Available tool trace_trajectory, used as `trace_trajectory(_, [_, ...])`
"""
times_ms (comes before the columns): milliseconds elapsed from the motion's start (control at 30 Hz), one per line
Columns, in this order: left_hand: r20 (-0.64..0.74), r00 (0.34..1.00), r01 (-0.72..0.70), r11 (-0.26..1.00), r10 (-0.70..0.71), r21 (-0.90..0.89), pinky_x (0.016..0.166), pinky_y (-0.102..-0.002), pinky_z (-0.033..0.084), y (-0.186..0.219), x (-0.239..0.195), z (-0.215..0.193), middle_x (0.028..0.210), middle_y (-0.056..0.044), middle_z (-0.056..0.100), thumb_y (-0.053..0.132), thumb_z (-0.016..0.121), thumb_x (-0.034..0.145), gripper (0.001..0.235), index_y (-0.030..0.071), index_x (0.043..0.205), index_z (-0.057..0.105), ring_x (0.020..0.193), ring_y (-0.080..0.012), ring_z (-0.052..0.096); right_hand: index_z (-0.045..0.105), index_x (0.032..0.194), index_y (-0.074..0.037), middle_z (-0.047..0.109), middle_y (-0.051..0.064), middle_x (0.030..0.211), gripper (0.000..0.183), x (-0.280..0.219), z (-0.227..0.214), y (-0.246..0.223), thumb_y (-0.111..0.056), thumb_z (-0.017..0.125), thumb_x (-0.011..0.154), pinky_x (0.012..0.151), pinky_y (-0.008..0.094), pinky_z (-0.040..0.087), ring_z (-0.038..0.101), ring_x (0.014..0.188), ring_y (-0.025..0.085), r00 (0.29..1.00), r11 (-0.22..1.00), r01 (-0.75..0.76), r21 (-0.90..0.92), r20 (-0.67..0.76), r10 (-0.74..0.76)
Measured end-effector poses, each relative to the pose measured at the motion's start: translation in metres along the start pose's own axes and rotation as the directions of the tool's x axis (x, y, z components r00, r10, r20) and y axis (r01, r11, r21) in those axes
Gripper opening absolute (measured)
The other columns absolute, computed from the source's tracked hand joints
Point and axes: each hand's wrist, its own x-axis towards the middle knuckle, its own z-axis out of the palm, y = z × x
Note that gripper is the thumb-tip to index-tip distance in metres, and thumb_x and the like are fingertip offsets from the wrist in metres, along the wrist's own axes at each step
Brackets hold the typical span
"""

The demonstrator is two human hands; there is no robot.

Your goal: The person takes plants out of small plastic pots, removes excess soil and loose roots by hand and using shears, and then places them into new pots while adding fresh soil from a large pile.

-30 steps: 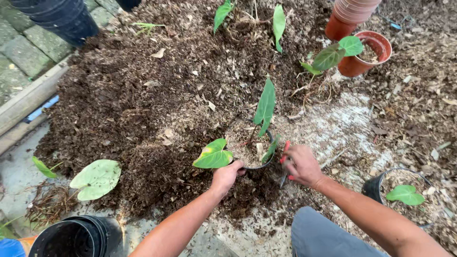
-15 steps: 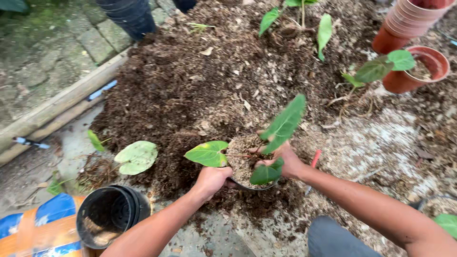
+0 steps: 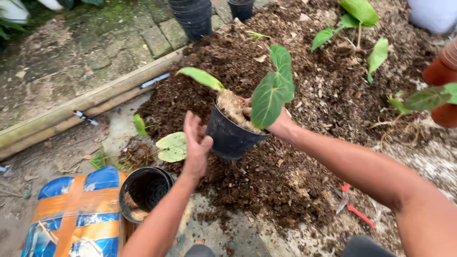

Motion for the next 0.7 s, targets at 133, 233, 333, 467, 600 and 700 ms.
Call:
trace_trajectory(133, [0.167,0.968,0.25,0.82,-0.189,-0.516,0.116,-0.057,0.038,-0.012,-0.015,0.022,0.158,-0.011,0.023,0.037,0.088,0.072,0.127,0.033,0.161,-0.002,0.147,-0.0341,0.032,0.04,0.15,-0.01,0.053,0.016,0.15,0.07,0.023,0.013,0.012,-0.04,0.066,0.093,0.114,0.054,0.044,0.05,0.14,0.027,0.998,0.995,-0.041,0.089,-0.04,0.045])
trace_trajectory(233, [0.102,0.948,0.314,0.843,-0.301,-0.436,0.114,-0.057,0.038,-0.013,-0.014,0.019,0.153,-0.012,0.029,0.031,0.086,0.067,0.128,0.037,0.157,-0.004,0.143,-0.0356,0.035,0.038,0.155,-0.016,0.037,0.012,0.159,0.064,0.035,0.025,0.038,-0.036,0.054,0.096,0.115,0.058,0.035,0.036,0.146,0.027,0.989,0.992,-0.127,-0.007,-0.08,0.126])
trace_trajectory(333, [0.077,0.953,0.302,0.902,-0.293,-0.307,0.116,-0.055,0.035,-0.013,-0.013,0.011,0.153,-0.015,0.029,0.031,0.086,0.064,0.13,0.034,0.158,-0.004,0.143,-0.0361,0.035,0.036,0.155,-0.015,0.036,0.012,0.158,0.054,0.04,0.037,0.067,-0.031,0.047,0.104,0.116,0.058,0.03,0.032,0.146,0.026,0.982,0.985,-0.149,0.085,-0.107,0.158])
trace_trajectory(467, [-0.075,0.961,0.257,0.959,-0.267,-0.119,0.11,-0.059,0.042,-0.007,-0.005,0.004,0.144,-0.021,0.033,0.04,0.081,0.059,0.126,0.021,0.159,0.006,0.137,-0.0386,0.039,0.056,0.141,-0.004,0.063,0.016,0.137,0.037,0.057,0.047,0.08,-0.021,0.043,0.111,0.109,0.049,0.053,0.06,0.131,0.027,0.946,0.979,-0.203,0.005,-0.257,0.198])
trace_trajectory(600, [-0.192,0.956,0.221,0.975,-0.22,-0.014,0.104,-0.059,0.055,0.005,0.015,-0.005,0.136,-0.021,0.036,0.043,0.077,0.059,0.115,0.018,0.154,0.016,0.129,-0.0373,0.047,0.053,0.134,-0.011,0.065,0.01,0.123,0.042,0.06,0.043,0.072,-0.009,0.057,0.092,0.093,0.039,0.059,0.067,0.109,0.021,0.927,0.995,0.097,0.006,-0.363,-0.088])
trace_trajectory(700, [-0.273,0.959,0.09,0.995,-0.079,0.03,0.111,-0.054,0.047,0.009,0.035,-0.013,0.141,-0.021,0.039,0.041,0.075,0.069,0.109,0.014,0.158,0.02,0.133,-0.0363,0.046,0.063,0.118,-0.008,0.072,0.01,0.11,0.021,0.067,0.023,0.074,-0.015,0.06,0.098,0.085,0.037,0.063,0.073,0.096,0.02,0.884,0.982,0.164,-0.098,-0.427,-0.19])
